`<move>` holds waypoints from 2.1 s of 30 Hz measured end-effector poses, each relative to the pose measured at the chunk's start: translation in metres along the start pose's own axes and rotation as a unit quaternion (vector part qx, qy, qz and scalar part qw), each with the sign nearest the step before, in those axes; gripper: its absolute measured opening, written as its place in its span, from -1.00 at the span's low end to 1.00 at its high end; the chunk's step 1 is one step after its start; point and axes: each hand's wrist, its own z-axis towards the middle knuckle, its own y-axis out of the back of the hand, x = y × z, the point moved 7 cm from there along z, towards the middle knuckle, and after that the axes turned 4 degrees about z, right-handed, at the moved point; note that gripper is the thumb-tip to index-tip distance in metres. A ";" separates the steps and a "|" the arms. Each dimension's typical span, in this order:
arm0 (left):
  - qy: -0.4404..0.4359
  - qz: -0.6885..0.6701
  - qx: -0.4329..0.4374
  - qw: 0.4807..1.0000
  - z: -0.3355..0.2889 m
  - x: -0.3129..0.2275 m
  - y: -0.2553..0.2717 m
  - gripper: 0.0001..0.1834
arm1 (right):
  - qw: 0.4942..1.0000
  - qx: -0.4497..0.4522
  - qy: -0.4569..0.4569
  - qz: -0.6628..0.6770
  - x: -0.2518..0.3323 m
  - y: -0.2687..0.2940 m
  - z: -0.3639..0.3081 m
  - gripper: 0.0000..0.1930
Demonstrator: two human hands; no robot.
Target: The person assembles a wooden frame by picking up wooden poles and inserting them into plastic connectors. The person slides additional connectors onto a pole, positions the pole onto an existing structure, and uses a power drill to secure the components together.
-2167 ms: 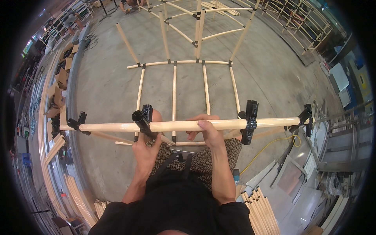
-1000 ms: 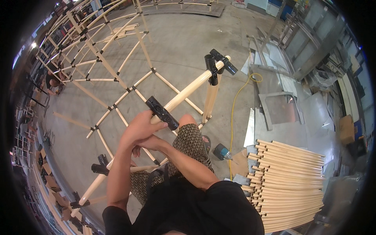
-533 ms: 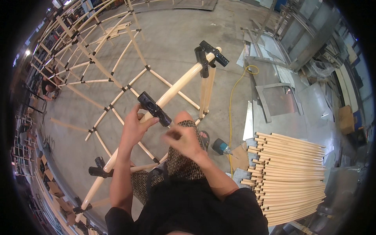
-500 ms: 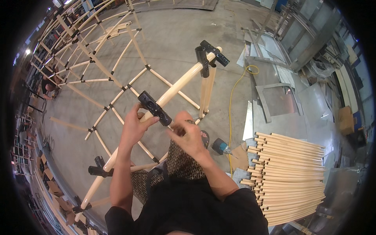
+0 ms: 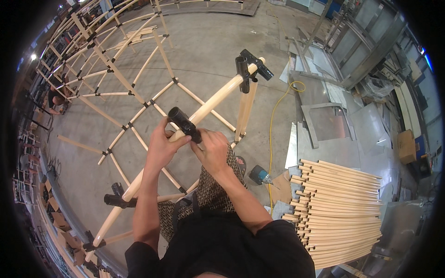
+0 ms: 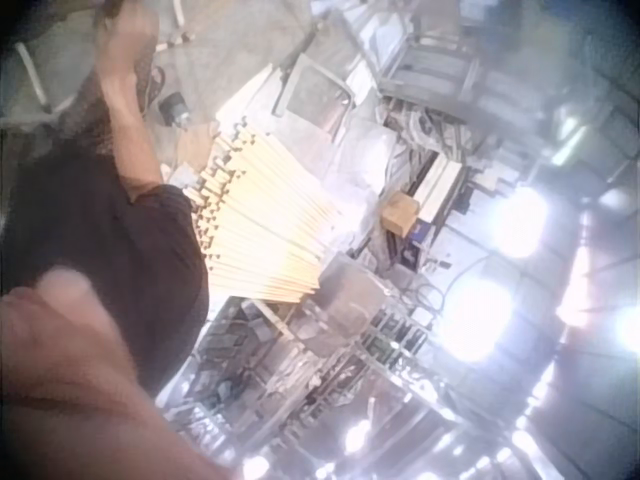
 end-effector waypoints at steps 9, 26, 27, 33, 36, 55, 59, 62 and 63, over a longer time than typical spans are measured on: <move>0.003 0.014 0.002 1.000 -0.001 0.002 -0.001 -0.31 | 0.999 0.005 -0.043 0.020 -0.017 -0.012 -0.004 -0.59; -0.021 -0.002 -0.039 0.999 -0.003 -0.001 -0.006 -0.29 | 0.953 0.017 -0.258 0.161 -0.107 0.045 0.022 -0.57; -0.018 -0.002 -0.034 0.999 -0.003 -0.001 -0.007 -0.29 | 0.955 -0.010 -0.257 0.145 -0.121 0.059 0.032 -0.61; -0.015 0.031 -0.015 0.999 -0.004 -0.002 -0.007 -0.30 | 0.971 -0.175 -0.160 -0.015 -0.155 0.152 0.094 -0.70; -0.013 0.034 -0.012 0.999 -0.003 -0.004 -0.008 -0.30 | 0.972 -0.179 -0.143 -0.045 -0.167 0.171 0.123 -0.68; -0.035 0.016 -0.021 0.999 -0.003 0.001 -0.011 -0.29 | 0.988 0.051 -0.131 -0.061 -0.225 0.101 0.164 -0.67; -0.042 0.045 -0.017 0.998 -0.004 -0.003 -0.010 -0.28 | 0.989 0.049 -0.136 -0.036 -0.224 0.098 0.161 -0.65; -0.057 0.093 -0.033 0.993 -0.001 -0.004 -0.011 -0.26 | 0.988 0.052 -0.141 -0.046 -0.227 0.097 0.161 -0.63; -0.046 0.104 -0.027 0.993 -0.002 -0.007 -0.012 -0.25 | 0.987 0.055 -0.142 -0.054 -0.228 0.097 0.161 -0.63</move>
